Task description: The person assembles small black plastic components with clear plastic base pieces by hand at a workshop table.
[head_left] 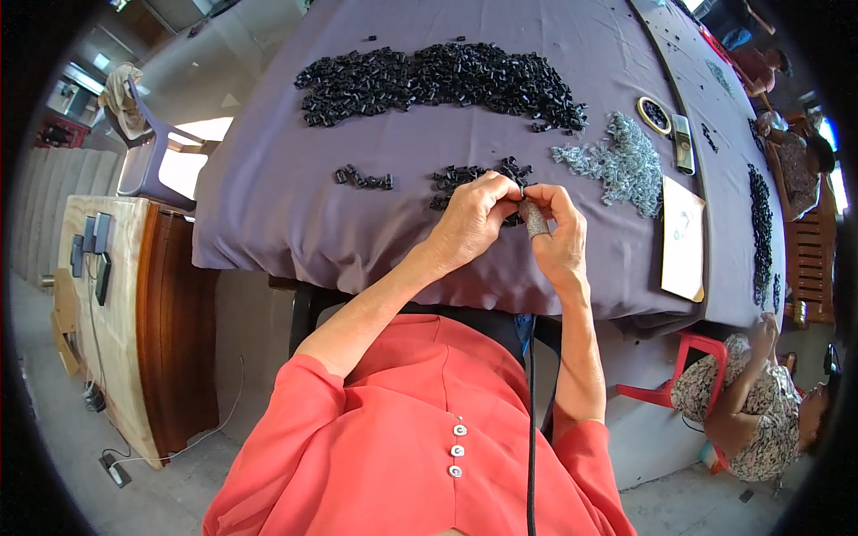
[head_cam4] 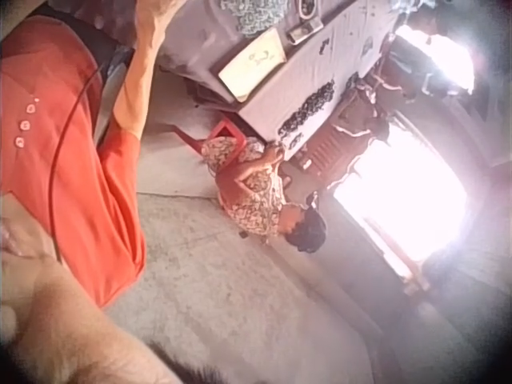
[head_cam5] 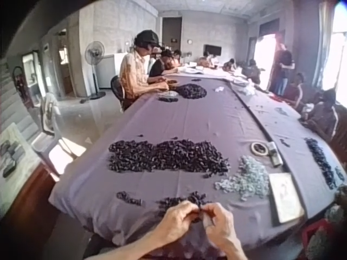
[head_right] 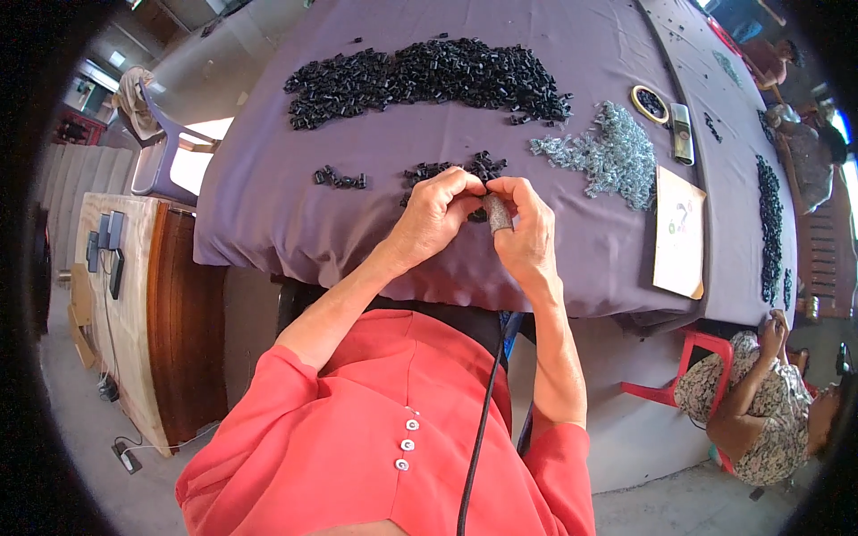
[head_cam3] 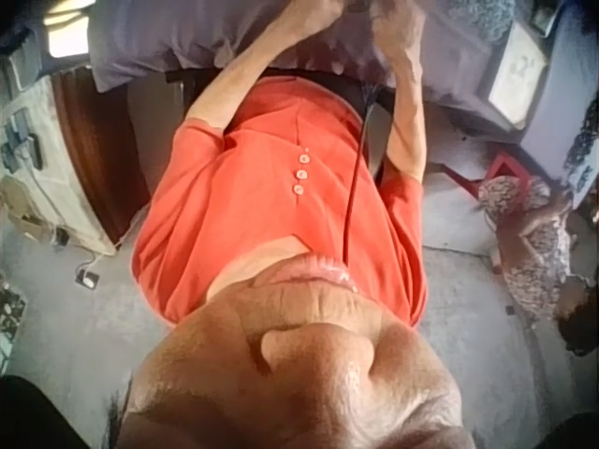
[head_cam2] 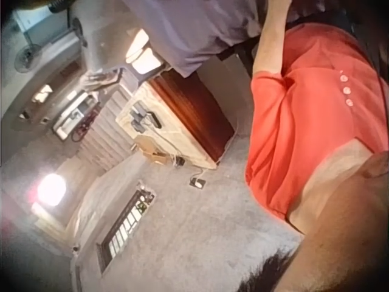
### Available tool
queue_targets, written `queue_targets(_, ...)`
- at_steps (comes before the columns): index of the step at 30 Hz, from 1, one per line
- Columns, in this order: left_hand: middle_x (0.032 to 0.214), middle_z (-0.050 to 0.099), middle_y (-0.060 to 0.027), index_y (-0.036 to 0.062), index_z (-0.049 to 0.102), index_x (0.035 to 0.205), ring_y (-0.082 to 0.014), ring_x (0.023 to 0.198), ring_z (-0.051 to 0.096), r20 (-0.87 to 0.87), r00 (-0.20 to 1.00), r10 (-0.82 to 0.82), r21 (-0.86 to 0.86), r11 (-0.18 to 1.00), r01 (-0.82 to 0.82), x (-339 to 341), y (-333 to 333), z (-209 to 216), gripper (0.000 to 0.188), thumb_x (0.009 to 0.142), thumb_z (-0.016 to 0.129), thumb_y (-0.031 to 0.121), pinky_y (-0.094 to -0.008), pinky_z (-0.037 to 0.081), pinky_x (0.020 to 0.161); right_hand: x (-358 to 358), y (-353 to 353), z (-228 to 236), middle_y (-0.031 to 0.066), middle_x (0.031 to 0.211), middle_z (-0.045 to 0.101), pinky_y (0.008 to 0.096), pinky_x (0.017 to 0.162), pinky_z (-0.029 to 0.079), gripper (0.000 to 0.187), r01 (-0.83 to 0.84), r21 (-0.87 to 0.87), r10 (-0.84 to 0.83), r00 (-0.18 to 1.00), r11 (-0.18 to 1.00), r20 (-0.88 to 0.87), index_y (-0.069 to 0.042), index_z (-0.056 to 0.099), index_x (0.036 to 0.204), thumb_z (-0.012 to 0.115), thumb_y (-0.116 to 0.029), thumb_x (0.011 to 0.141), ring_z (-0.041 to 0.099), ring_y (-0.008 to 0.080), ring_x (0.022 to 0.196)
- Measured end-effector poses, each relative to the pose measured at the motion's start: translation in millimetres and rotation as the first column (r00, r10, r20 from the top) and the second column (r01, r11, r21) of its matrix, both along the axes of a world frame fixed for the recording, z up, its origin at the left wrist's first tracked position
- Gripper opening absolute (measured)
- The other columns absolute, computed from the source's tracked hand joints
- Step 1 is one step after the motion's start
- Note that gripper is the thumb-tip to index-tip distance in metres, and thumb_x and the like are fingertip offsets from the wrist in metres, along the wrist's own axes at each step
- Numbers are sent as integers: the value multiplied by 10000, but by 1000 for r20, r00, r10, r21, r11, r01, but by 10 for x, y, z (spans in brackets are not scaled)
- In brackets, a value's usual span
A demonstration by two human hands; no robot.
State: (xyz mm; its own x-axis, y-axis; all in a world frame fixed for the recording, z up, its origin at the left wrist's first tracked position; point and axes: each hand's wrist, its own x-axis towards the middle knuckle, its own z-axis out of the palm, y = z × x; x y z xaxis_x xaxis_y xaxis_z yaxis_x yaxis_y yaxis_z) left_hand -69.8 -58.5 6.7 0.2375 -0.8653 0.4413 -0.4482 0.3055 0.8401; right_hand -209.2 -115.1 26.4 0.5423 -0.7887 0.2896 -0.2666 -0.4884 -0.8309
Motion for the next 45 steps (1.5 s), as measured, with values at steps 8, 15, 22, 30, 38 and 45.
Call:
queue_targets(8,802,586,-32,-6,587,885,-99,658,573,-272,950,-151,169,965,202,96,339,-82,143,774,578,-95,-230,474,592,-62,-29,35,51,810,631,258,684,458,202,-229,364,252,968,903,-15,-10,578,947,631,25,755,571,115,743)
queue_targets(15,783,587,-11,0,582,902,-74,667,546,-464,876,-133,168,957,235,78,500,-159,112,812,580,-68,-217,463,604,5,52,28,-2,770,613,219,643,441,182,-281,495,306,951,822,32,-16,595,891,708,-52,754,536,59,702)
queue_targets(22,779,598,-23,20,576,919,-79,688,564,-661,746,-79,180,949,260,150,476,-190,89,836,601,-2,-227,485,603,-31,-224,-94,-15,767,601,217,660,439,91,-33,247,15,997,968,74,-22,618,904,635,-26,815,518,54,715)
queue_targets(30,762,581,1,29,562,898,-61,654,520,-629,771,-99,193,941,279,126,498,-208,75,836,589,-4,-221,457,580,145,-588,-104,150,868,589,356,754,450,386,-72,-349,-48,946,934,-322,-11,624,939,443,118,624,578,325,829)
queue_targets(38,736,578,3,23,553,877,-62,627,500,-624,774,-109,171,947,271,133,490,-194,60,832,587,3,-225,448,574,238,-845,-67,155,851,569,407,755,444,357,-250,-332,38,846,910,-532,-28,656,914,472,92,632,562,347,836)
queue_targets(45,771,572,5,31,562,917,-60,675,519,-629,767,-125,175,939,297,140,480,-227,78,847,584,6,-218,456,594,251,-795,-156,178,844,557,434,752,437,225,-239,-413,-5,860,879,-510,2,557,877,485,56,671,554,363,834)
